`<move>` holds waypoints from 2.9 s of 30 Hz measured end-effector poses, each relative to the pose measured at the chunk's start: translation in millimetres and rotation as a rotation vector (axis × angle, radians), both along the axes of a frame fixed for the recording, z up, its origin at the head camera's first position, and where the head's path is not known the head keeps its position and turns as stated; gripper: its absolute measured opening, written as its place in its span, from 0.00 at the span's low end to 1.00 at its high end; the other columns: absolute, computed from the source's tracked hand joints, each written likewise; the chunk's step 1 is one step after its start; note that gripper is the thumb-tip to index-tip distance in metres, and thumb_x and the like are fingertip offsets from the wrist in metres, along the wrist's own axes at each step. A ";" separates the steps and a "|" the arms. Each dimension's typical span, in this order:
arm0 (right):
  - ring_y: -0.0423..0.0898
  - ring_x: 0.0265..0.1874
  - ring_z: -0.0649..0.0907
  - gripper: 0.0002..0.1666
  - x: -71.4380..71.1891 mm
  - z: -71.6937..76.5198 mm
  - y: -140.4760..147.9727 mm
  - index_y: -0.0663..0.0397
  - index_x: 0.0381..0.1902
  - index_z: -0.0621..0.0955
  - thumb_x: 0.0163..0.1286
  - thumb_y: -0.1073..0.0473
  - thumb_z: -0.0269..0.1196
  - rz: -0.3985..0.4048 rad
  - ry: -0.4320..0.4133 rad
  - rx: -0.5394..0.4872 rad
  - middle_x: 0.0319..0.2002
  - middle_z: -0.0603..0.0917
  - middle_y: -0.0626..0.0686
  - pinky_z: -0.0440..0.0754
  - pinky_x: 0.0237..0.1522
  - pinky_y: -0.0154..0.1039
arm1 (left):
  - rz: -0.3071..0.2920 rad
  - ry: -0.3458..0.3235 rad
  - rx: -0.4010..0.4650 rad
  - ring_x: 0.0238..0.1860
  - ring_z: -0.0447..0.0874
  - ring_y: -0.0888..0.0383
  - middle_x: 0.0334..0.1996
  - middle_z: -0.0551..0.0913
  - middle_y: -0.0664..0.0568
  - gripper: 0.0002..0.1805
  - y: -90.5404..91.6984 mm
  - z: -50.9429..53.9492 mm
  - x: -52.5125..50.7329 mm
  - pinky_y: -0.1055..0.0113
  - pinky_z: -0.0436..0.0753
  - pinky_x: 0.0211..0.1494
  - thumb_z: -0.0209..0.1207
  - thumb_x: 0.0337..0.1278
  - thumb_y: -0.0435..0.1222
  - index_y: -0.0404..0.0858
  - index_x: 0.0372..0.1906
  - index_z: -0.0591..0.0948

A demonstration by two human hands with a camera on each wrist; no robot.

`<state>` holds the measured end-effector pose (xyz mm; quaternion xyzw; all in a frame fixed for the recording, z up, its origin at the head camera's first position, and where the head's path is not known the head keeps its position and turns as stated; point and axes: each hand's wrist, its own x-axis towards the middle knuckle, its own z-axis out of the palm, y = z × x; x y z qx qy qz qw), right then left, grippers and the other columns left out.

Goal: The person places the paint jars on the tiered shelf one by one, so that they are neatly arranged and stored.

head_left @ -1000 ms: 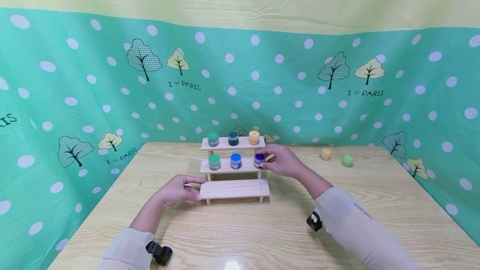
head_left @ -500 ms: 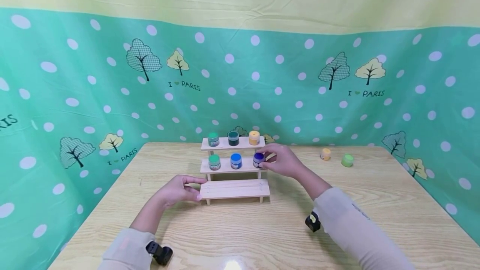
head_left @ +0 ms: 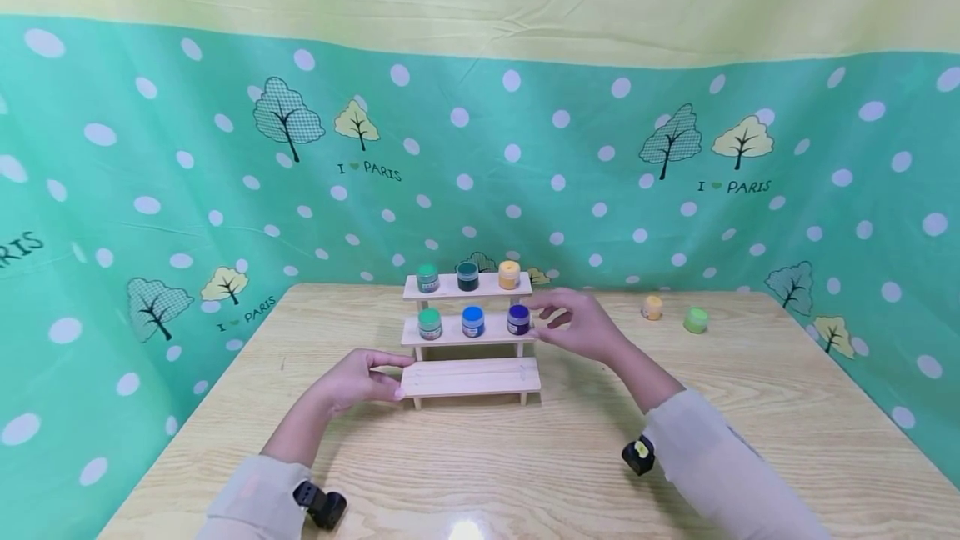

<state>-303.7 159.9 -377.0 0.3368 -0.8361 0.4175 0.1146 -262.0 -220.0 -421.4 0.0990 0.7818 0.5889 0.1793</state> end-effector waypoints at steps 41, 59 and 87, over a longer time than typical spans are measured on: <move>0.55 0.45 0.81 0.22 47.4 2.4 85.3 0.58 0.51 0.83 0.57 0.67 0.73 -0.135 0.021 -0.088 0.52 0.81 0.58 0.85 0.42 0.45 | -0.013 0.014 -0.016 0.39 0.85 0.52 0.44 0.84 0.39 0.32 -0.4 -1.8 -2.8 0.60 0.86 0.43 0.69 0.45 0.21 0.26 0.61 0.75; 0.33 0.47 0.79 0.23 52.0 0.6 130.2 0.63 0.54 0.81 0.60 0.68 0.70 -0.260 0.018 -0.089 0.56 0.78 0.61 0.84 0.44 0.36 | -0.022 0.008 0.017 0.40 0.86 0.51 0.46 0.83 0.35 0.31 -1.5 -1.9 -2.3 0.60 0.86 0.43 0.67 0.46 0.20 0.26 0.60 0.76; 0.28 0.43 0.74 0.28 46.0 -15.2 188.6 0.62 0.57 0.79 0.65 0.51 0.68 -0.566 -0.067 0.020 0.56 0.76 0.60 0.76 0.39 0.17 | -0.019 0.007 0.016 0.40 0.86 0.51 0.44 0.84 0.35 0.30 -0.6 -1.4 -0.7 0.61 0.86 0.43 0.67 0.48 0.22 0.26 0.60 0.76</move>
